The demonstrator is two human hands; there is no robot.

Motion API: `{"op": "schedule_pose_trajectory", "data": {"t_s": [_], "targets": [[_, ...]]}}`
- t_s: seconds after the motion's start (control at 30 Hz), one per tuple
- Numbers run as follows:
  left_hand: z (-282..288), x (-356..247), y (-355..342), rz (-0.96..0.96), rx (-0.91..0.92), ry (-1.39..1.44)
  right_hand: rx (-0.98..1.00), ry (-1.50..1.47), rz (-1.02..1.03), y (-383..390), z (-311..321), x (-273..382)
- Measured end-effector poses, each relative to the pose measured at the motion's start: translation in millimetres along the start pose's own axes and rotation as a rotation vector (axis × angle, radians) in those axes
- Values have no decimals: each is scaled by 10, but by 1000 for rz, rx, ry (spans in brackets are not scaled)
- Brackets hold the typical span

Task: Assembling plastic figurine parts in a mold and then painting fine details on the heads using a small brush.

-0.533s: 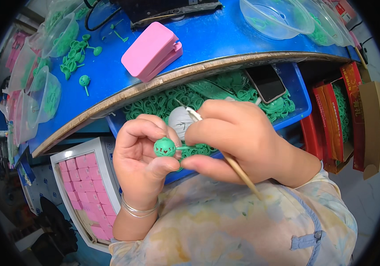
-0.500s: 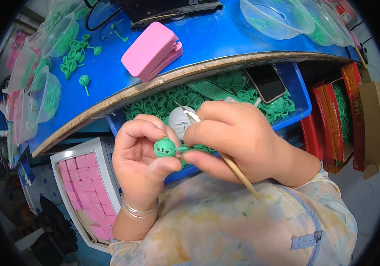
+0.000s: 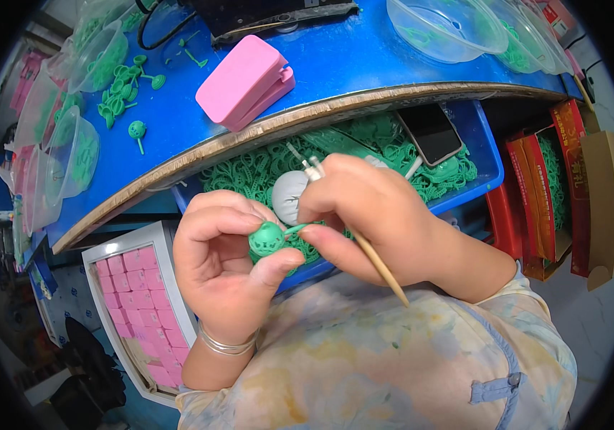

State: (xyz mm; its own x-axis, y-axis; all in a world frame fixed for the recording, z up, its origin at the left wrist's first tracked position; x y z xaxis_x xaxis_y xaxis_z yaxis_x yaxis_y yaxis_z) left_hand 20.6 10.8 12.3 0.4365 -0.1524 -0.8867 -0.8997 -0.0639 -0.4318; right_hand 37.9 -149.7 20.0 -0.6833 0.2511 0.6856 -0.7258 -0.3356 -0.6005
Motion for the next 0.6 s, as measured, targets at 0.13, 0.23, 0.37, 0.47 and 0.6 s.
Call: {"op": "schedule_pose_trajectory", "data": {"t_s": [0.13, 0.23, 0.37, 0.47, 0.6], "targets": [[-27, 8, 10, 129, -35, 176, -122, -92, 11, 13, 41, 11], [-90, -56, 10, 221, -79, 188, -135, -89, 18, 12, 69, 37], [-57, -31, 9, 286, -12, 157, -142, -56, 55, 7, 101, 52], [-64, -32, 2, 339, 48, 245, -148, -76, 60, 3, 114, 55], [-74, -24, 6, 398, 47, 297, -154, -100, 58, -2, 110, 65]]}}
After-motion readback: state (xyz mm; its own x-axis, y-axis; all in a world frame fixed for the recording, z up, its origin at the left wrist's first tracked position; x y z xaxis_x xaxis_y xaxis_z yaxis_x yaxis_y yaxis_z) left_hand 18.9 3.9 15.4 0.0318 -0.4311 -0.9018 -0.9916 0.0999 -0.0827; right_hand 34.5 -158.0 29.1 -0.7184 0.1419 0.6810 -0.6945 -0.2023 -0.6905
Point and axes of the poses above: each hand's wrist, its own y-axis away from the middle knuckle, its own z-axis out of the back of the hand, x = y × z, the point moved 2 cm from there along -y, towards the middle knuckle, and after that the axes turned 9 degrees about -x, right-handed, at the moved point
